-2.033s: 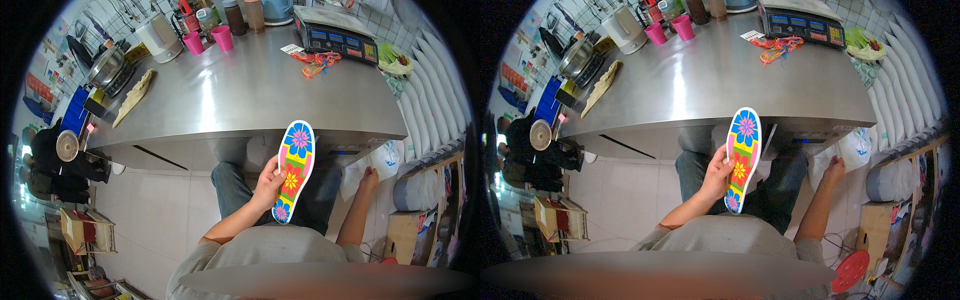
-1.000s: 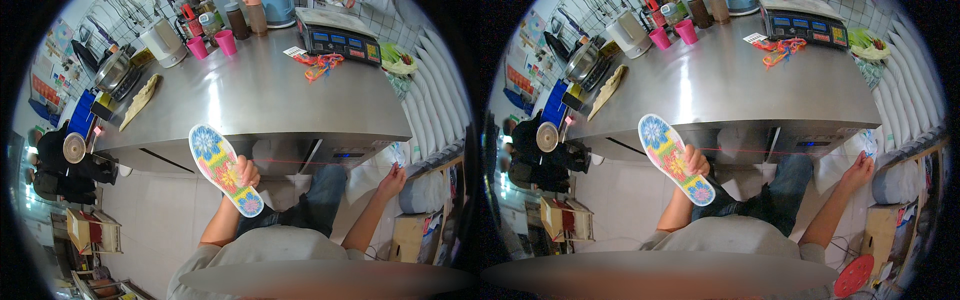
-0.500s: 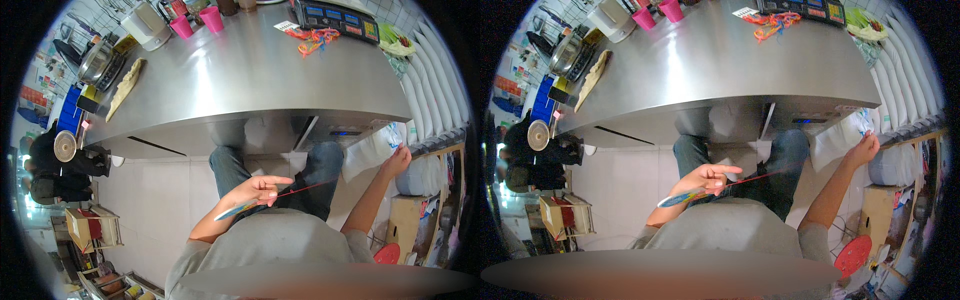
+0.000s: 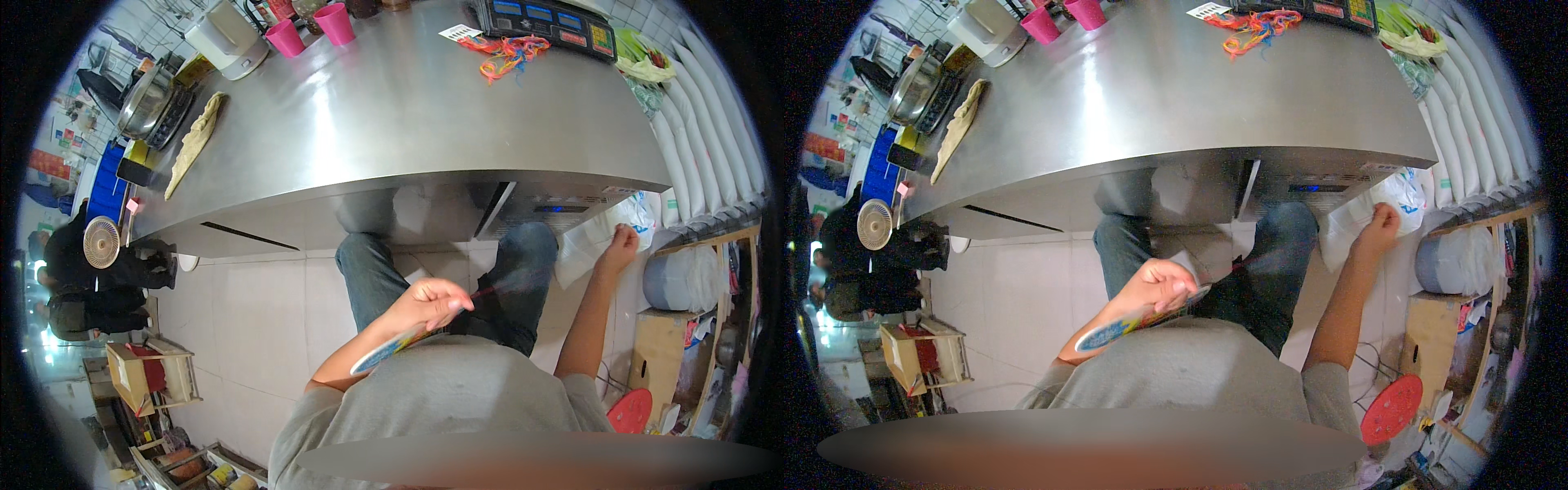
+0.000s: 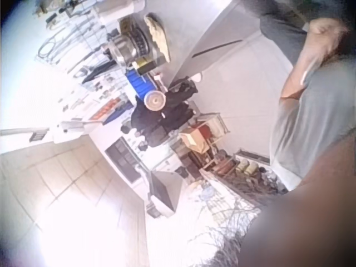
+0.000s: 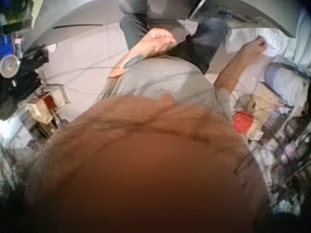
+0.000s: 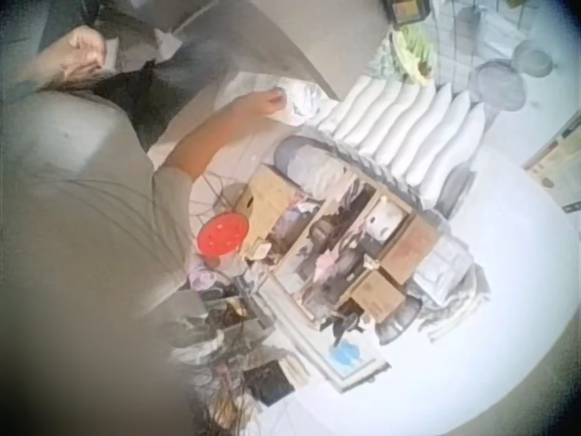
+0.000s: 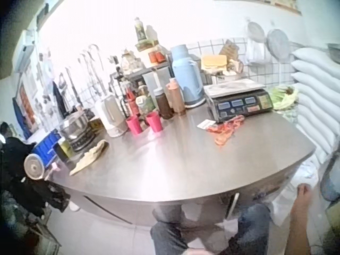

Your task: The person sews a colorful floral insole using a needle and red thread. They repeatedly insert the needle through the insole, pull the thread, and adjust the insole's orientation while seated at a stainless steel counter.

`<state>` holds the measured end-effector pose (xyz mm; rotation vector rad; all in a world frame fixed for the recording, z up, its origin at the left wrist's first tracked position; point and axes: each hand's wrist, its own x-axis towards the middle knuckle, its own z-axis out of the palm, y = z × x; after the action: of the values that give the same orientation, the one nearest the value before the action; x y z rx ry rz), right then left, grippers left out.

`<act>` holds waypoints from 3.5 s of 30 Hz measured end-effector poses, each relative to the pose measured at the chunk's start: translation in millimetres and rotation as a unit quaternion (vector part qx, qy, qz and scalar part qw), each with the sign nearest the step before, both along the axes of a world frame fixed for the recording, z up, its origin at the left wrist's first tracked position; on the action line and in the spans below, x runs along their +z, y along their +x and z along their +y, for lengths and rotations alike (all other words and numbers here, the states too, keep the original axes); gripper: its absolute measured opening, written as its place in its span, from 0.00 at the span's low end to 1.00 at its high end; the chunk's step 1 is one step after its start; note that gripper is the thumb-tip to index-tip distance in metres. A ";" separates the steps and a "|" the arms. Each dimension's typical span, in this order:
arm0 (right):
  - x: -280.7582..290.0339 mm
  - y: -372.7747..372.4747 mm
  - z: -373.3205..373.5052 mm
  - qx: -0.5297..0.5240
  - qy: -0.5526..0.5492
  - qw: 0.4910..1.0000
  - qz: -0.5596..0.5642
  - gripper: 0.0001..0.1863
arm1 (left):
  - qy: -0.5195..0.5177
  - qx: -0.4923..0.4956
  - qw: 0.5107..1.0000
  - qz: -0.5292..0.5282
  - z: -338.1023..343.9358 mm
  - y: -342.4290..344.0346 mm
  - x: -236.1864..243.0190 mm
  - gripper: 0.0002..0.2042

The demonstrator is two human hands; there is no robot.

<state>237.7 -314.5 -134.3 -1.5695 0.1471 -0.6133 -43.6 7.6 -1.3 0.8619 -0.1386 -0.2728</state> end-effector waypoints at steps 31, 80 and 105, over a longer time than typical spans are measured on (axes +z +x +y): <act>160.1 -182.7 167.4 0.399 -0.323 0.810 -0.284 0.09 | -0.082 0.132 0.988 -0.002 -7.6 2.2 -14.4 0.10; 126.9 -180.5 172.2 0.421 -0.180 0.874 -0.163 0.06 | 0.032 0.131 0.990 0.032 -19.1 0.3 -8.1 0.08; 96.6 -68.8 46.5 0.322 0.316 0.892 -0.022 0.04 | 0.008 0.156 0.987 0.025 -10.1 -0.1 -18.1 0.08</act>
<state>168.9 -268.0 -37.8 -0.8795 -0.1945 -0.0477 -43.6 -2.6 -19.5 0.8787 0.0464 -0.0032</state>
